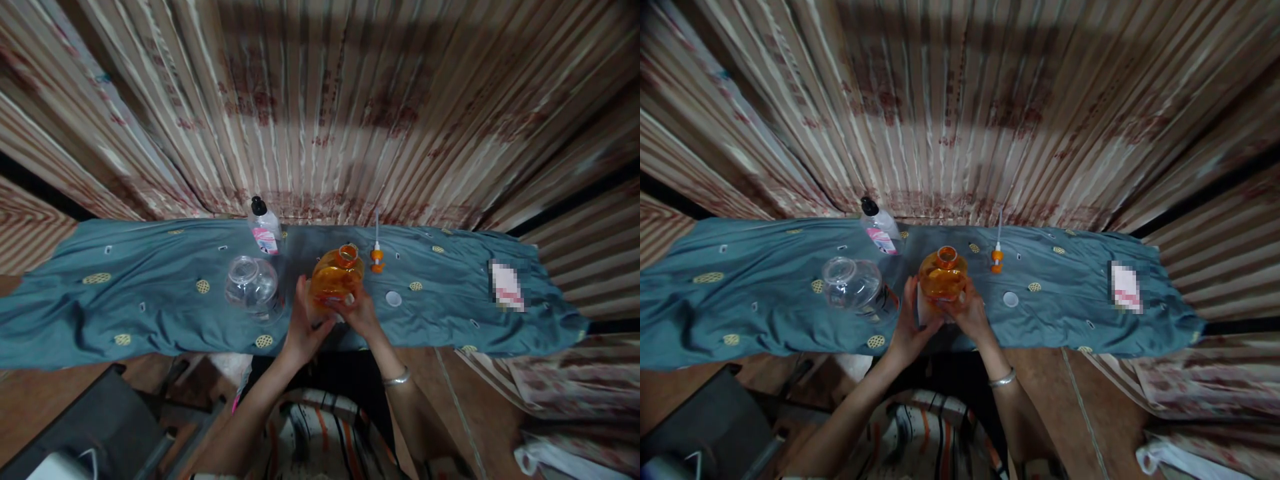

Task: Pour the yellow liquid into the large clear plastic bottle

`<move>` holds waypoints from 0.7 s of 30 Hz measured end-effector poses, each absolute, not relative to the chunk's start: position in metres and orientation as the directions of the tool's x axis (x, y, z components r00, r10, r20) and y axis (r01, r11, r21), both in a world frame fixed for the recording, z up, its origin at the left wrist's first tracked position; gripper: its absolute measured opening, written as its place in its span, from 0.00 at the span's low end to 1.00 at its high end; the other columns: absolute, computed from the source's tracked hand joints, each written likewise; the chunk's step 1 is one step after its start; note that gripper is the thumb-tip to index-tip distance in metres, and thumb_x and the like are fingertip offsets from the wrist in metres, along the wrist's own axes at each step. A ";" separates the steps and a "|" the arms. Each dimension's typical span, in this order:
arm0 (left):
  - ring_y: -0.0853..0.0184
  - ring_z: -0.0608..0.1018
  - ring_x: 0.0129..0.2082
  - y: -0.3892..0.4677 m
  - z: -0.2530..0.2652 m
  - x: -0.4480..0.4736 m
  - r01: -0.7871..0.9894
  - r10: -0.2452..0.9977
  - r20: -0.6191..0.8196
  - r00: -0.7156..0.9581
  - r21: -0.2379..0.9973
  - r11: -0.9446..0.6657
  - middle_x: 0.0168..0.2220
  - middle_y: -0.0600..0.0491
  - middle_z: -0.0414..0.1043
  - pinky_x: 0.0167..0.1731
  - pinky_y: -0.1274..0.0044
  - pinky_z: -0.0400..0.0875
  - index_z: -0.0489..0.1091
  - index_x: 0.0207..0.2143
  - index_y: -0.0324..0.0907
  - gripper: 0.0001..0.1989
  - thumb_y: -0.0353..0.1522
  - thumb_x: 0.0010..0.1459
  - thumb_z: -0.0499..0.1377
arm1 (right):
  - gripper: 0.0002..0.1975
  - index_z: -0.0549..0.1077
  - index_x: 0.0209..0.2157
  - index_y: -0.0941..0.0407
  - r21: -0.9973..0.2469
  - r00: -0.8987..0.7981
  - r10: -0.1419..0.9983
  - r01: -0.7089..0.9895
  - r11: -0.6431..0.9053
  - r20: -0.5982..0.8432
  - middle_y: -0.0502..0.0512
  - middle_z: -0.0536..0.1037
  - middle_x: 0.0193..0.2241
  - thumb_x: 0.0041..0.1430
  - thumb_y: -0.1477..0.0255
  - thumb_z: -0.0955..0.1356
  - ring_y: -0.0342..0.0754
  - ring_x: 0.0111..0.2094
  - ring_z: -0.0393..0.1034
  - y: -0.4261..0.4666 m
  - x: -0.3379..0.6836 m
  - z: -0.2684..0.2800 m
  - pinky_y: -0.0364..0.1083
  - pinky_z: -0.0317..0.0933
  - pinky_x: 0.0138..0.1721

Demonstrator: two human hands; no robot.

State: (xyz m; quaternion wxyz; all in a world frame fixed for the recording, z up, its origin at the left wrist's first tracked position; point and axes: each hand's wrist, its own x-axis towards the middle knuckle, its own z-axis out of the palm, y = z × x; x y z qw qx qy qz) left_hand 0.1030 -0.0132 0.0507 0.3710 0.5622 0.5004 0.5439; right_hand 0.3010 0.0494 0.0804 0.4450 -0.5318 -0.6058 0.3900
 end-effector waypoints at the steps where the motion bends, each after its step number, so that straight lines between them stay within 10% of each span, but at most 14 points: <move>1: 0.34 0.70 0.88 -0.032 0.050 0.098 0.191 0.967 0.236 -0.096 0.958 -0.214 0.88 0.33 0.64 0.87 0.34 0.69 0.63 0.89 0.48 0.57 0.63 0.71 0.78 | 0.39 0.84 0.63 0.49 -0.942 -0.019 0.992 0.311 0.126 0.127 0.65 0.97 0.58 0.58 0.45 0.89 0.72 0.61 0.95 0.047 0.302 0.080 0.68 0.89 0.64; 5: 0.50 0.90 0.62 -0.106 0.053 0.059 0.298 0.968 0.215 -0.132 0.940 -0.168 0.62 0.41 0.88 0.64 0.54 0.90 0.87 0.64 0.45 0.34 0.62 0.76 0.74 | 0.41 0.84 0.64 0.50 -0.929 0.000 0.992 0.351 0.121 0.129 0.66 0.97 0.58 0.59 0.44 0.89 0.72 0.59 0.96 0.038 0.302 0.080 0.67 0.90 0.62; 8: 0.57 0.90 0.48 -0.133 0.055 0.014 0.351 0.946 0.212 -0.244 0.929 -0.117 0.47 0.47 0.88 0.52 0.64 0.90 0.87 0.49 0.43 0.27 0.59 0.76 0.76 | 0.40 0.85 0.67 0.49 -0.924 0.000 0.990 0.360 0.130 0.140 0.67 0.96 0.61 0.61 0.45 0.88 0.72 0.62 0.95 0.032 0.300 0.079 0.67 0.89 0.65; 14: 0.37 0.79 0.78 -0.087 0.028 -0.023 0.355 0.856 0.215 -0.470 0.934 -0.039 0.79 0.35 0.75 0.82 0.38 0.75 0.68 0.83 0.47 0.60 0.63 0.61 0.85 | 0.46 0.82 0.69 0.51 -0.934 0.086 0.989 0.348 0.085 0.123 0.70 0.96 0.62 0.58 0.42 0.88 0.74 0.64 0.94 0.024 0.297 0.069 0.69 0.89 0.64; 21: 0.48 0.87 0.61 -0.020 -0.005 -0.007 0.337 0.895 0.044 -0.443 0.934 0.121 0.62 0.41 0.83 0.68 0.49 0.88 0.80 0.66 0.43 0.33 0.54 0.72 0.80 | 0.47 0.83 0.72 0.51 -0.889 0.149 0.973 0.448 0.093 0.177 0.70 0.95 0.64 0.63 0.37 0.84 0.73 0.64 0.93 0.003 0.316 0.071 0.69 0.89 0.65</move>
